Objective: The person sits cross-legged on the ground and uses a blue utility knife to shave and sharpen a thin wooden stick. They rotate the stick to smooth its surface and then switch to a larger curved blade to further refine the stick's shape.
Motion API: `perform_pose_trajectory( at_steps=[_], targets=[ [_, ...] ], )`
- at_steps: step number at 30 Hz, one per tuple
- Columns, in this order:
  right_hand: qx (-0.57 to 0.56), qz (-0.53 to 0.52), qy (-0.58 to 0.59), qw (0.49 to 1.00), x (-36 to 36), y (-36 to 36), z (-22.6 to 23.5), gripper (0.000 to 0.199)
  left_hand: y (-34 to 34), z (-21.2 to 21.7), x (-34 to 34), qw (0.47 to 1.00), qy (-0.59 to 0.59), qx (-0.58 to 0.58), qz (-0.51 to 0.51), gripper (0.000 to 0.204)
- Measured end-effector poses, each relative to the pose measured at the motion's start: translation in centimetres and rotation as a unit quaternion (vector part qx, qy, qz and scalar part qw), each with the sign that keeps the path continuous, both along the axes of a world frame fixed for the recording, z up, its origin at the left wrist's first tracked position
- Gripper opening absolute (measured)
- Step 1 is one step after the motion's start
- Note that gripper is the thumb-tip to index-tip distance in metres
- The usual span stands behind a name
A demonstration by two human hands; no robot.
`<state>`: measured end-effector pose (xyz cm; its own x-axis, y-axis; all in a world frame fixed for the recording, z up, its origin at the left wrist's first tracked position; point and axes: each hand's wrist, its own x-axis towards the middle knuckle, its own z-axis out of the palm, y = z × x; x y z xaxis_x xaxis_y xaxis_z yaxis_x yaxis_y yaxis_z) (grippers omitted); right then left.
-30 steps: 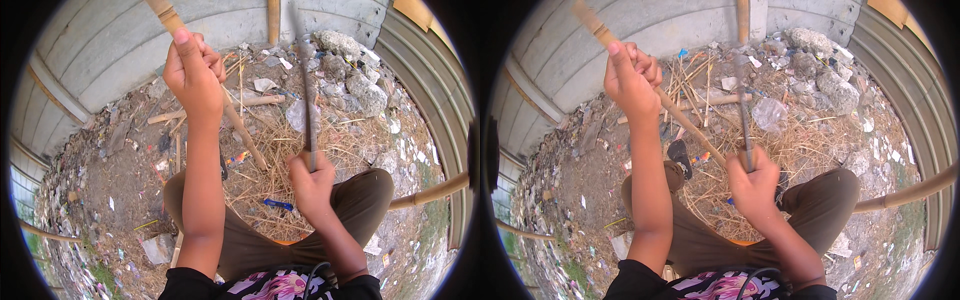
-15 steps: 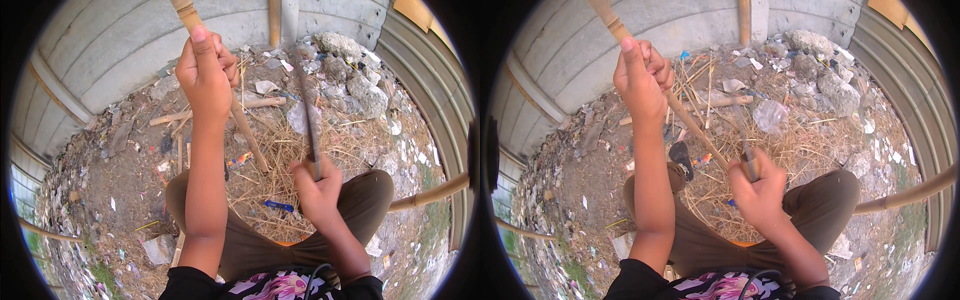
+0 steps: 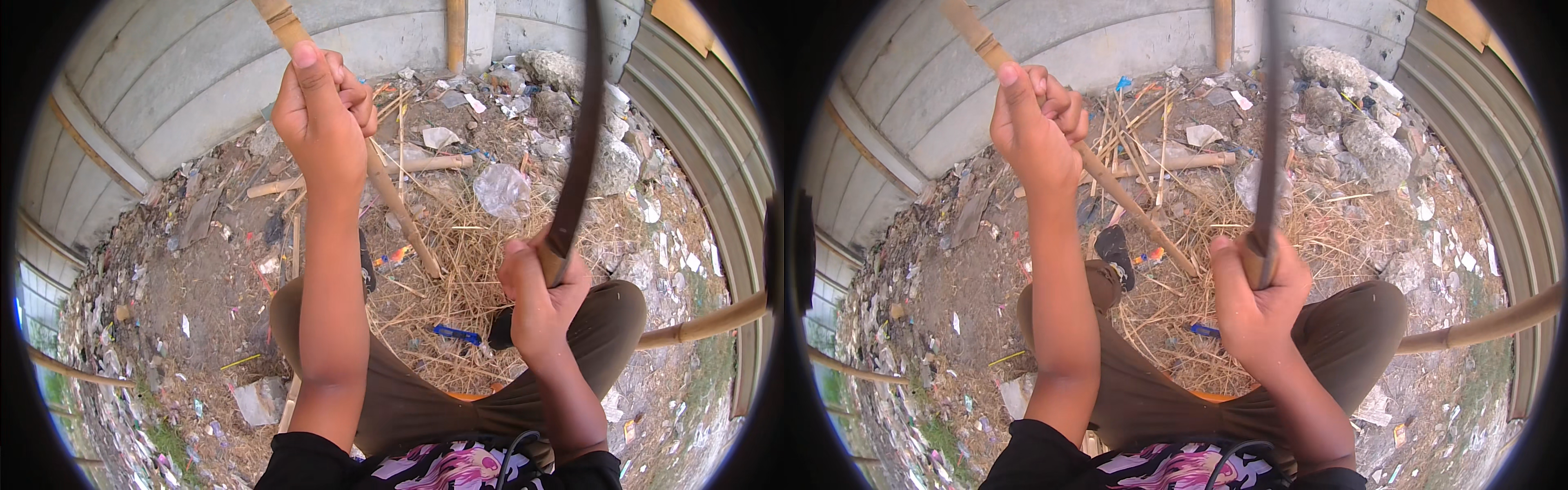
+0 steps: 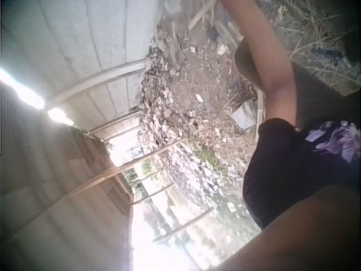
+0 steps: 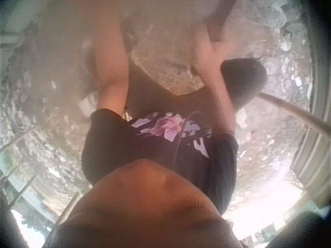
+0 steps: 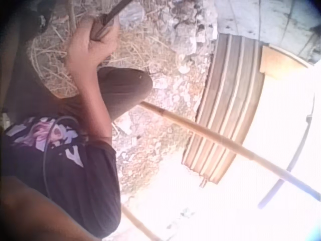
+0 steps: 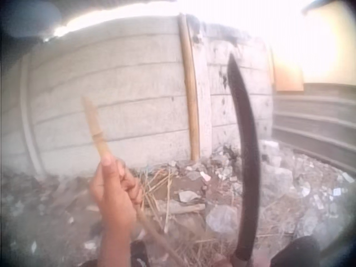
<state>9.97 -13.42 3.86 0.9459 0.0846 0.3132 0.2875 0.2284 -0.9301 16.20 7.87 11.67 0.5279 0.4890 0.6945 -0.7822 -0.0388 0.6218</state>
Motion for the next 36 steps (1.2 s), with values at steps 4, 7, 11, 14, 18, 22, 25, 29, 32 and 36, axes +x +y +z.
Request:
perform_pose_trajectory(
  at_steps=[4,7,11,14,18,22,25,29,32,36],
  targets=[
    [-0.25,0.053,0.075,0.964,-0.5,0.9,-11.8,0.016,-2.0,0.0,1.1,1.0,-0.02,0.001,-0.004,0.047],
    [-0.426,0.127,0.181,0.877,-1.5,-2.0,-14.1,0.022,0.5,0.0,1.1,1.0,-0.012,-0.02,0.013,0.047],
    [-0.251,0.037,0.076,0.964,0.2,-1.3,-8.2,0.028,2.5,-0.3,0.7,0.999,-0.012,-0.031,0.036,0.047],
    [-0.002,0.012,0.026,1.0,0.8,0.1,-1.5,0.027,2.8,-0.4,0.6,0.999,-0.011,-0.029,0.033,0.047],
    [0.163,-0.03,0.01,0.986,-0.7,3.5,-6.8,0.02,0.9,-0.3,0.8,0.999,-0.011,-0.014,0.033,0.047],
    [-0.318,0.09,0.102,0.938,-3.9,1.9,-16.8,0.024,-0.7,-0.2,1.2,0.997,-0.029,-0.014,0.065,0.049],
    [-0.267,0.014,0.041,0.963,-3.1,1.9,-13.4,0.022,-1.0,-0.1,1.4,0.998,-0.039,-0.008,0.055,0.049],
    [-0.015,-0.022,-0.028,0.999,-0.4,1.9,-4.2,0.02,-0.8,-0.2,1.2,0.997,-0.03,0.0,0.073,0.047],
    [0.189,-0.011,-0.066,0.98,-0.3,3.0,-4.6,0.013,-1.1,-0.3,1.3,0.998,-0.024,0.012,0.065,0.046],
    [-0.241,0.115,0.292,0.919,-2.0,2.6,-17.9,0.018,-1.7,-0.1,1.3,0.998,-0.028,0.012,0.054,0.047]
  ],
)
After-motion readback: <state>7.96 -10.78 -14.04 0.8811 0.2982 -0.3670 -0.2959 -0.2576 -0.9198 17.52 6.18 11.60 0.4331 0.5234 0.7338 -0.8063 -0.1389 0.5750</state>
